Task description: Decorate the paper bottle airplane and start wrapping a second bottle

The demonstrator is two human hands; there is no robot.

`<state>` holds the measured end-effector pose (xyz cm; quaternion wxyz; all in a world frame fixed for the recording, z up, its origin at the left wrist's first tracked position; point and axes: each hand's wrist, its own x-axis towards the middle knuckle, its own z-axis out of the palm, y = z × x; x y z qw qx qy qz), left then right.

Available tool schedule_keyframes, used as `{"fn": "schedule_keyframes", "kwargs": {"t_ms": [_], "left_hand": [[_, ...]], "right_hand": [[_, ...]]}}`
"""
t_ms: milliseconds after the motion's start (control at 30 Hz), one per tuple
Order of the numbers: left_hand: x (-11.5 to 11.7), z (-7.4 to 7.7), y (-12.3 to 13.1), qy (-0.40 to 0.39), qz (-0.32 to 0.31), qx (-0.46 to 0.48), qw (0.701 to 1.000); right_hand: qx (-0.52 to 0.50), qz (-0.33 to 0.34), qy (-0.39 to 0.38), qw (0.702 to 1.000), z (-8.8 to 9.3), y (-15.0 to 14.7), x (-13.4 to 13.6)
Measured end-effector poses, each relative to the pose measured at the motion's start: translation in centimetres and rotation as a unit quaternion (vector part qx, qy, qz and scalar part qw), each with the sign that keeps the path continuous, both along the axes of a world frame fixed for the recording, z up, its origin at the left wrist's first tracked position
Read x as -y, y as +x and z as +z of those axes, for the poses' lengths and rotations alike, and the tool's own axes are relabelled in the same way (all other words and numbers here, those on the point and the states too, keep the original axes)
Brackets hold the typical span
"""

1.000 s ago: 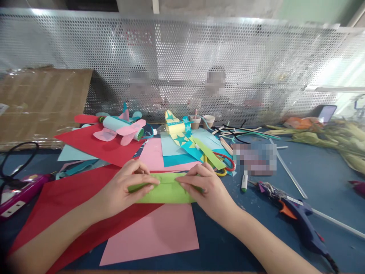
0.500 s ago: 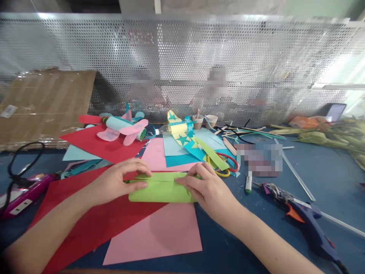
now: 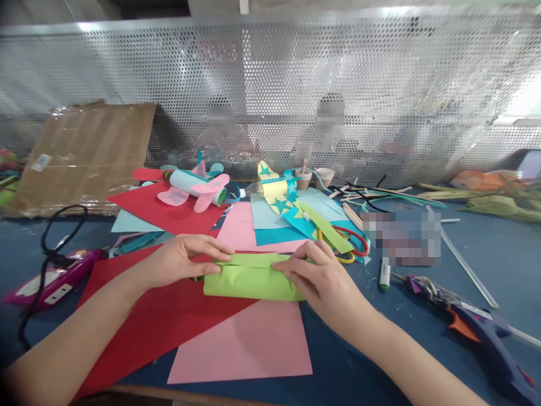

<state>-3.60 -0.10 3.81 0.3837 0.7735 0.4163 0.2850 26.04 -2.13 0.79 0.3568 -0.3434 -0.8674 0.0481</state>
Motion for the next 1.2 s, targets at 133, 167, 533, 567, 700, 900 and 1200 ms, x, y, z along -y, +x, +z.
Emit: {"fn": "schedule_keyframes", "kwargs": {"t_ms": [133,167,533,567,700,900,1200], "left_hand": [[-0.2,0.0,-0.2,0.011,-0.007,-0.021,1.000],[-0.3,0.1,-0.3,0.014,-0.011,-0.031,0.999],[0.4,0.0,0.9,0.074,-0.002,-0.106,0.992],[0.4,-0.1,1.1,0.081,0.007,-0.119,0.989],[0.5,-0.1,1.4,0.073,0.024,-0.152,0.985],[0.4,-0.1,1.3,0.028,0.028,-0.145,0.989],[0.2,-0.6,0.9,0.077,0.031,-0.112,0.990]], "right_hand": [[-0.019,-0.014,-0.040,0.999,0.1,0.2,-0.2],[-0.023,-0.020,-0.053,0.998,0.1,0.2,-0.3],[-0.063,-0.039,-0.112,0.991,0.1,0.1,-0.5],[-0.065,-0.038,-0.112,0.991,0.1,0.1,-0.5],[-0.071,-0.033,-0.115,0.990,0.0,0.1,-0.6],[-0.063,-0.039,-0.104,0.992,-0.2,0.1,-0.8],[-0.070,-0.032,-0.280,0.957,0.3,1.2,-0.9]]}}
